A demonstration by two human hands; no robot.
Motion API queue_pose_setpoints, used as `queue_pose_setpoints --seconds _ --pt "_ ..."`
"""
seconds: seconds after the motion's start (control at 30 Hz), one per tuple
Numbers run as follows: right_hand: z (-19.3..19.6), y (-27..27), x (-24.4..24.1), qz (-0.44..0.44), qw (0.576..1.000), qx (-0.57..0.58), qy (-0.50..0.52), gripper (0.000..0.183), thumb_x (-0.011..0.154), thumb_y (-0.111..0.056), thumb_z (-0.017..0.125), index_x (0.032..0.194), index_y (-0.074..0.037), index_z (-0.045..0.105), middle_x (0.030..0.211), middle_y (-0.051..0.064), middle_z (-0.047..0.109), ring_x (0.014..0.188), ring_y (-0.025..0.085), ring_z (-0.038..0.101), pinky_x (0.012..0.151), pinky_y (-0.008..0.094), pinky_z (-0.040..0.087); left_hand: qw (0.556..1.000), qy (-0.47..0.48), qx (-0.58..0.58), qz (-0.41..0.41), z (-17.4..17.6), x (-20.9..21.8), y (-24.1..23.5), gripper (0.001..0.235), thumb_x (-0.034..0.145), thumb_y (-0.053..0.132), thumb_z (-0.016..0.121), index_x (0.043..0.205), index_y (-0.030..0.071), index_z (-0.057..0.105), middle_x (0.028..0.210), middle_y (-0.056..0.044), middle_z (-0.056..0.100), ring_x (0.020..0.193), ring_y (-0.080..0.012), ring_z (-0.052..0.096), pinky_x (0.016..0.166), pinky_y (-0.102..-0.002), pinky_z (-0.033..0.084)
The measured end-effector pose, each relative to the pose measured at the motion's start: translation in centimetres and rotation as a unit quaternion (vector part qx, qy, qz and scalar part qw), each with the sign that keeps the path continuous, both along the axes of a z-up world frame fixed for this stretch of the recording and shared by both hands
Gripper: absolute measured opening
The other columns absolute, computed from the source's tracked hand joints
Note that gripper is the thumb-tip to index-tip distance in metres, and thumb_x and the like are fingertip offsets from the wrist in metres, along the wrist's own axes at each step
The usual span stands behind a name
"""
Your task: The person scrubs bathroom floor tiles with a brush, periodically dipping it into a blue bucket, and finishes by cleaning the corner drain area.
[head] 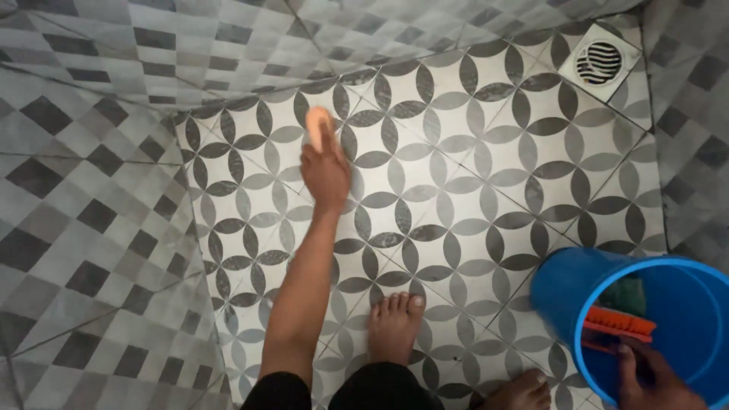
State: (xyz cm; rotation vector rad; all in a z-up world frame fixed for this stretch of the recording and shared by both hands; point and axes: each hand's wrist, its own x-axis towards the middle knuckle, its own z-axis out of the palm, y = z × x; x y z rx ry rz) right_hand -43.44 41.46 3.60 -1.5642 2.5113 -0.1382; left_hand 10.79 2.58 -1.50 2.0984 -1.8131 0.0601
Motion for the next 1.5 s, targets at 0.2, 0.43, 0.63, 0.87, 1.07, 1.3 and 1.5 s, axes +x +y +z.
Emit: queue_pose_setpoints --seconds 0.2,0.43,0.63,0.87,1.07,1.3,1.5 --pt "-0.1 -1.3 -1.7 0.083 0.992 -0.047 -0.081 0.015 0.103 -0.018 0.073 0.114 -0.009 0.078 0.112 0.015 0.075 0.096 0.023 0.076 0.098 0.032 0.059 0.997 0.029 0.033 -0.070 2.2 -4.5 6.5 0.056 0.102 0.024 0.058 0.156 0.012 0.047 0.097 -0.022 0.053 0.085 -0.0371 0.055 0.075 -0.051 0.046" --pt "-1.9 -0.4 -2.2 0.151 0.972 -0.151 -0.097 0.011 0.109 -0.015 0.068 0.115 -0.006 0.073 0.117 0.018 0.072 0.111 0.025 0.073 0.112 0.033 0.055 0.994 0.043 0.054 -0.085 2.7 -3.2 6.9 0.065 0.097 0.020 0.064 0.158 0.013 0.044 0.096 -0.021 0.053 0.084 -0.0364 0.055 0.076 -0.049 0.046" --pt "-0.3 -1.4 -1.6 0.070 0.986 -0.086 -0.126 0.011 0.104 -0.014 0.074 0.110 -0.004 0.075 0.108 0.020 0.074 0.098 0.025 0.075 0.102 0.035 0.058 1.000 0.012 -0.006 0.014 0.4 -2.2 1.2 0.062 0.095 0.022 0.066 0.154 0.015 0.047 0.099 -0.020 0.054 0.089 -0.0371 0.057 0.078 -0.049 0.048" --pt "-0.2 -1.9 -1.8 0.110 0.983 -0.085 -0.120 0.013 0.103 -0.014 0.072 0.113 -0.007 0.075 0.117 0.020 0.073 0.102 0.028 0.075 0.102 0.035 0.058 0.989 0.061 0.009 -0.135 -1.2 -9.6 4.4 0.062 0.094 0.021 0.065 0.154 0.019 0.049 0.115 -0.024 0.059 0.094 -0.0369 0.061 0.080 -0.050 0.051" --pt "-0.3 -0.9 -1.1 0.057 0.996 -0.044 -0.048 0.014 0.104 -0.022 0.076 0.109 -0.010 0.077 0.108 0.018 0.075 0.098 0.027 0.076 0.099 0.037 0.059 0.955 0.100 0.038 -0.278 0.7 -13.1 9.1 0.059 0.093 0.023 0.063 0.151 0.021 0.052 0.110 -0.019 0.058 0.098 -0.0367 0.059 0.084 -0.051 0.050" --pt "4.8 -3.3 3.2 -0.015 0.999 0.017 0.027 0.017 0.106 -0.036 0.077 0.114 -0.021 0.081 0.095 0.011 0.077 0.085 0.025 0.076 0.077 0.037 0.059 0.972 0.043 -0.012 -0.232 0.2 -10.9 0.7 0.054 0.096 0.026 0.066 0.148 0.018 0.054 0.105 -0.017 0.054 0.095 -0.0356 0.058 0.079 -0.048 0.049" --pt "3.8 -3.0 2.2 -0.025 0.999 0.016 -0.026 0.014 0.101 -0.039 0.076 0.107 -0.026 0.078 0.091 0.005 0.076 0.081 0.019 0.077 0.079 0.035 0.061 0.979 0.034 -0.074 -0.187 -1.3 -13.6 -8.5 0.063 0.093 0.023 0.070 0.153 0.022 0.049 0.104 -0.017 0.056 0.090 -0.0343 0.059 0.081 -0.048 0.051"
